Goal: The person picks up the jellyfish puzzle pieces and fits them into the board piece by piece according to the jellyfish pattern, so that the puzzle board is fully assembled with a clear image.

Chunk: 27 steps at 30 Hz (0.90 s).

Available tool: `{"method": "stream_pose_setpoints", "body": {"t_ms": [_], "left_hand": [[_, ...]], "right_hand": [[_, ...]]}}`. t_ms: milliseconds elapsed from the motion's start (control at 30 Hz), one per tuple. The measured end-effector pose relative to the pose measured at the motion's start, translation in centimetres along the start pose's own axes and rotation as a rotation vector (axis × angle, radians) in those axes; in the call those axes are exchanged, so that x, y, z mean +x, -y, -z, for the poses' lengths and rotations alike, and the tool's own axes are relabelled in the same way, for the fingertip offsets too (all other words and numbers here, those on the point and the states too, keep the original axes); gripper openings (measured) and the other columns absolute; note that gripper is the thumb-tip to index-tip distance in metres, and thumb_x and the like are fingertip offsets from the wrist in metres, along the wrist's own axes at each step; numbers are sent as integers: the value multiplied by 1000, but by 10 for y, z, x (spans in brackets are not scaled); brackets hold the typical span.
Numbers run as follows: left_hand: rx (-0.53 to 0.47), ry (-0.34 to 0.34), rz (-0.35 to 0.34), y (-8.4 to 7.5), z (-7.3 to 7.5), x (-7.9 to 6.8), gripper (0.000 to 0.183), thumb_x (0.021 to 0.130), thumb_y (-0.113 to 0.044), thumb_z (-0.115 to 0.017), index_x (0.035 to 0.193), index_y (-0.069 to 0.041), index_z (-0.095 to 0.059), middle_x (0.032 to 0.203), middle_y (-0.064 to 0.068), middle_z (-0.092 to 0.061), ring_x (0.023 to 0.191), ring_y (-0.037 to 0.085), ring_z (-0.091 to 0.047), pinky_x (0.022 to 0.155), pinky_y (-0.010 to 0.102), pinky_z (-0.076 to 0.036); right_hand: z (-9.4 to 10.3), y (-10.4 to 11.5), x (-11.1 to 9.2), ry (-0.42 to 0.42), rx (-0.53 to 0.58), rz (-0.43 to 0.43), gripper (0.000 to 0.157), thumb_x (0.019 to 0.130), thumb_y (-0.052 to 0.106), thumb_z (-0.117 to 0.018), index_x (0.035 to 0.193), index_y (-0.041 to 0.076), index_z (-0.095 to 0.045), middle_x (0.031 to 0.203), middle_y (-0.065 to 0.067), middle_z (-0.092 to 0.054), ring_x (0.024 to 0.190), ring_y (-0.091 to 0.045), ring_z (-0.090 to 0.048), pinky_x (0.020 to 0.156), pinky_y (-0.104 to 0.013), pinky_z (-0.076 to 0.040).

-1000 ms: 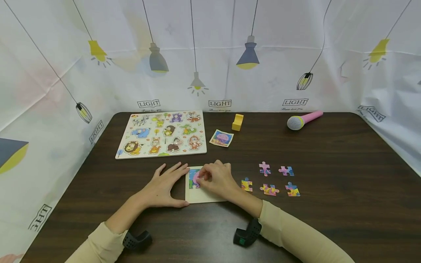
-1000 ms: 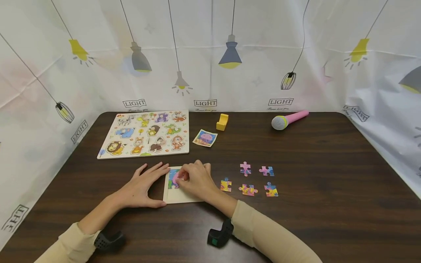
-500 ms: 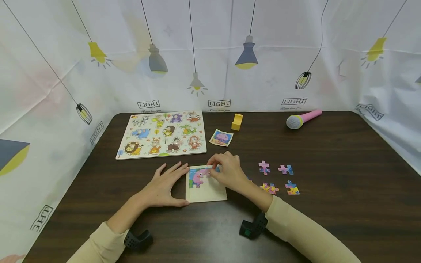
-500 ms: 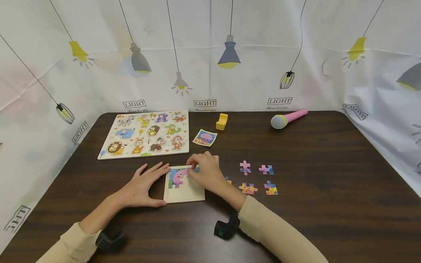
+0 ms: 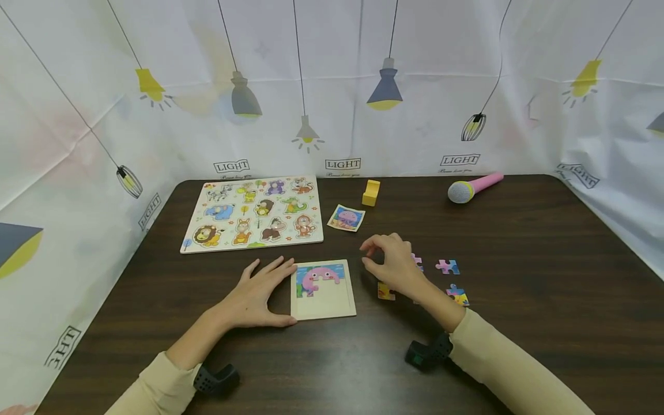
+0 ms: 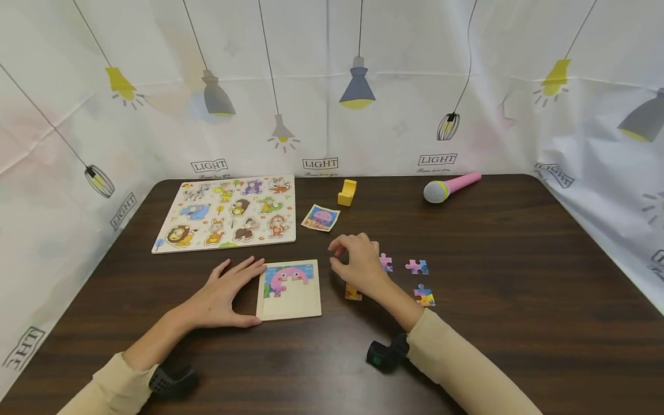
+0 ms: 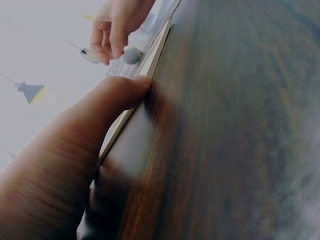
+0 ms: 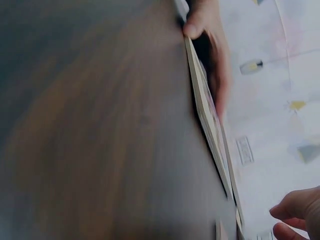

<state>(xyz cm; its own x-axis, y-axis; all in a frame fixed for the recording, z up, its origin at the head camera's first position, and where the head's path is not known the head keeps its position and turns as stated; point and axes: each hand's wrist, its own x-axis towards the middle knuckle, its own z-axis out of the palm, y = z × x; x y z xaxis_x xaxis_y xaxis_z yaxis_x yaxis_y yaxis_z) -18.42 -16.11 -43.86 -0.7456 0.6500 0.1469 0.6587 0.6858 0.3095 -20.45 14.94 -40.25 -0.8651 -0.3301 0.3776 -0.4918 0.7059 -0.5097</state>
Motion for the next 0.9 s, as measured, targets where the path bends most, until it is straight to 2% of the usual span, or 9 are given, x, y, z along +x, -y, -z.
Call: {"method": "stream_pose_setpoints", "body": {"t_ms": [267, 467, 700, 900], "left_hand": [[5, -3, 9, 1, 0, 0, 99, 70, -75, -52, 145, -15, -29, 149, 1, -25, 137, 20, -17, 103, 58, -4], [7, 3, 13, 0, 0, -1, 99, 70, -76, -51, 145, -15, -29, 149, 2, -25, 137, 20, -17, 103, 58, -4], [3, -2, 7, 0, 0, -2, 99, 70, -75, -52, 145, -15, -29, 150, 1, -24, 137, 22, -17, 103, 59, -4], [4, 4, 7, 1, -1, 0, 99, 70, -76, -51, 145, -17, -28, 150, 0, -23, 138, 20, -16, 103, 58, -3]], "right_hand": [[21, -31, -7, 47, -117, -34, 26, 79, 11, -69, 104, 4, -64, 98, -13, -62, 97, -35, -45, 74, -52, -32], [34, -49, -18, 95, -148, -85, 30, 82, 12, -66, 109, 2, -62, 108, -19, -58, 100, -39, -41, 73, -51, -31], [41, -62, -26, 152, -158, -120, 34, 84, 19, -64, 114, 3, -61, 113, -20, -55, 102, -39, -39, 74, -51, -28], [46, -70, -30, 192, -151, -112, 38, 85, 25, -66, 116, 5, -60, 116, -18, -54, 104, -37, -38, 71, -48, -28]]}}
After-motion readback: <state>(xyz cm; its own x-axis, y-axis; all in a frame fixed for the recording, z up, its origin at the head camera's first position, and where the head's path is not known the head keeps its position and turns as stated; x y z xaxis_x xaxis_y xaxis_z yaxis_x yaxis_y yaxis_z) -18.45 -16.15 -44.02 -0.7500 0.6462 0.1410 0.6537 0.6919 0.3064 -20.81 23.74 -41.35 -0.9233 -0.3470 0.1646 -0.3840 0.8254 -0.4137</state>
